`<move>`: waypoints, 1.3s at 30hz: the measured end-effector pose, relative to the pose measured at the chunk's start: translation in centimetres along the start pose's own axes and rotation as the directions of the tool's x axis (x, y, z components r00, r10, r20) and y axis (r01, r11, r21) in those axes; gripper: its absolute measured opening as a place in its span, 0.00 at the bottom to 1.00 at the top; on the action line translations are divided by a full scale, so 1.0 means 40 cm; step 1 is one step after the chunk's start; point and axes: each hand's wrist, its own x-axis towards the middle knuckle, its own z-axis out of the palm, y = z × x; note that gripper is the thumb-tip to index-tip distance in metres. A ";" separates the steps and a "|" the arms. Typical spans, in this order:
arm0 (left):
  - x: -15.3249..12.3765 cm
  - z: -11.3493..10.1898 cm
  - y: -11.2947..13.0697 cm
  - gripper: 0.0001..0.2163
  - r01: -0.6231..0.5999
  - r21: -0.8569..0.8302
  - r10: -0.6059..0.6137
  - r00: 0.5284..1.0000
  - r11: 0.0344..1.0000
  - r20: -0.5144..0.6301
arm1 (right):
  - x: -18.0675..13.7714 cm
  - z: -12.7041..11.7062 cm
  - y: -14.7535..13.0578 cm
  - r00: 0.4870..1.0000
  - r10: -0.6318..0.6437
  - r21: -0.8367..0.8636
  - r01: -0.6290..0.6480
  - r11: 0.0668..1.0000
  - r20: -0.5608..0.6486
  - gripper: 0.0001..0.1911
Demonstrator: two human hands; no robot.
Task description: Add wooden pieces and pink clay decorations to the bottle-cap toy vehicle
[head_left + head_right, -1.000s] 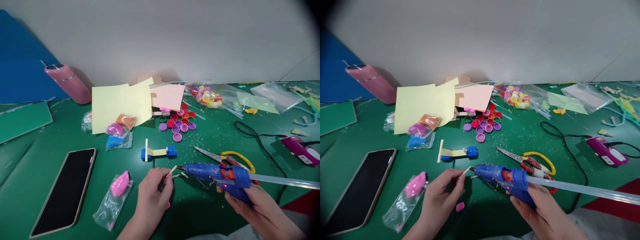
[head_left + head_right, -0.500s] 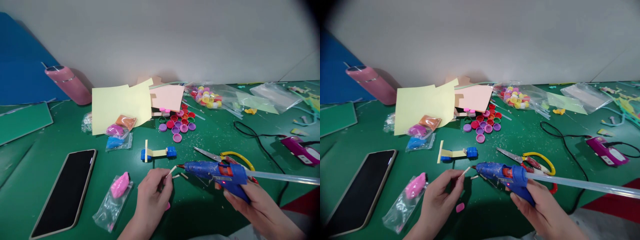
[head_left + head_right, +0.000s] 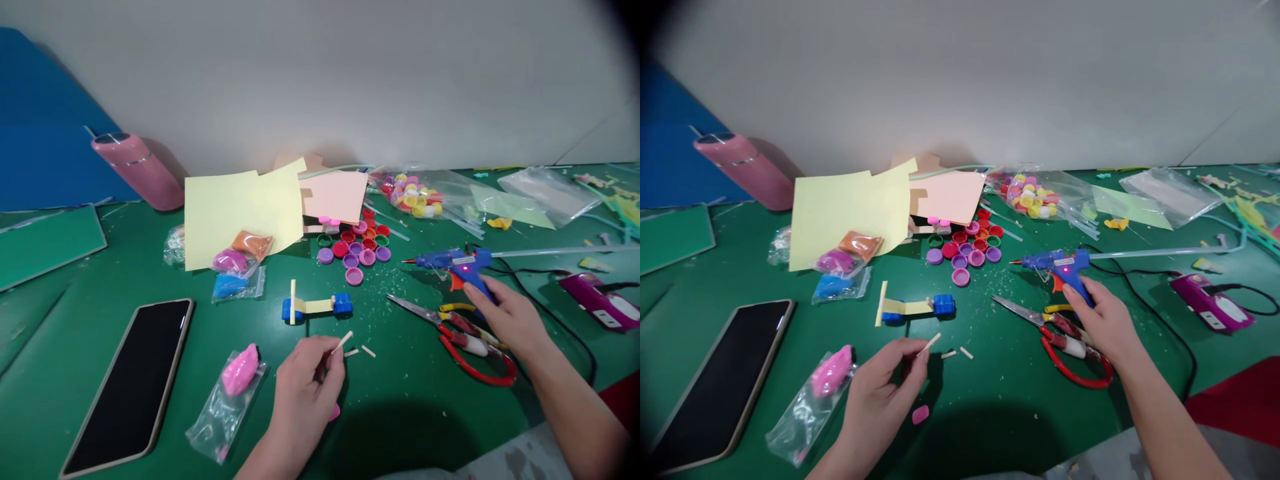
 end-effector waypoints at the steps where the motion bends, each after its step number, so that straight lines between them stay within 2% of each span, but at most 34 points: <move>1: 0.000 0.000 0.000 0.06 0.001 -0.003 -0.001 1.000 1.000 0.000 | 0.013 0.004 0.015 1.000 0.014 -0.022 -0.014 1.000 -0.023 0.17; 4: 0.002 0.001 0.000 0.06 0.010 -0.001 -0.010 1.000 1.000 -0.002 | 0.035 0.027 0.055 0.997 0.032 -0.084 -0.038 0.996 -0.073 0.21; 8: 0.005 0.004 -0.003 0.06 0.026 -0.011 -0.027 1.000 1.000 -0.015 | 0.041 0.052 0.079 0.989 0.007 -0.138 -0.027 0.990 -0.145 0.18; 10: 0.006 0.006 -0.005 0.06 0.023 -0.016 -0.023 0.999 1.000 -0.022 | 0.034 0.056 0.060 0.981 -0.027 -0.150 -0.002 0.989 -0.192 0.19; 13: 0.005 0.008 -0.008 0.06 0.010 -0.018 -0.010 1.000 1.000 -0.019 | -0.005 0.066 -0.020 0.970 -0.100 -0.133 0.072 0.989 -0.223 0.17; 14: 0.005 0.009 -0.009 0.06 0.007 -0.017 -0.007 1.000 1.000 -0.019 | -0.025 0.072 -0.056 0.972 -0.142 -0.108 0.123 0.986 -0.186 0.15; 16: 0.005 0.009 -0.010 0.06 0.004 -0.006 -0.004 1.000 1.000 -0.019 | -0.069 0.092 -0.130 0.951 -0.303 0.051 0.300 0.953 0.063 0.09; 18: 0.006 0.010 -0.011 0.06 -0.002 0.011 0.003 1.000 1.000 -0.016 | -0.110 0.116 -0.191 0.870 -0.423 0.135 0.401 0.906 0.254 0.07; 20: 0.007 0.011 -0.011 0.06 -0.010 0.029 0.010 1.000 1.000 -0.013 | -0.136 0.139 -0.229 0.805 -0.483 0.130 0.469 0.874 0.344 0.07; 24: 0.007 0.012 -0.012 0.06 -0.024 0.042 0.025 0.999 0.999 -0.020 | -0.139 0.159 -0.258 0.728 -0.520 -0.018 0.588 0.808 0.448 0.09; 27: 0.005 0.011 -0.014 0.06 -0.023 0.046 0.024 1.000 0.999 -0.017 | -0.127 0.154 -0.276 0.694 -0.476 -0.167 0.643 0.747 0.541 0.10; 29: 0.005 0.011 -0.015 0.06 -0.020 0.042 0.020 1.000 0.999 -0.009 | -0.122 0.148 -0.289 0.671 -0.459 -0.201 0.665 0.719 0.582 0.10; 35: 0.010 0.010 -0.013 0.07 0.008 -0.008 -0.008 1.000 1.000 0.008 | -0.112 0.135 -0.285 0.579 -0.511 -0.147 0.740 0.657 0.635 0.07; 37: 0.011 0.008 -0.010 0.07 0.039 -0.028 -0.039 0.999 0.999 0.022 | -0.100 0.126 -0.273 0.559 -0.552 -0.069 0.739 0.670 0.619 0.08; 39: 0.012 0.005 -0.006 0.06 0.078 -0.071 -0.075 0.996 0.994 0.046 | -0.085 0.112 -0.263 0.566 -0.597 0.064 0.693 0.718 0.568 0.10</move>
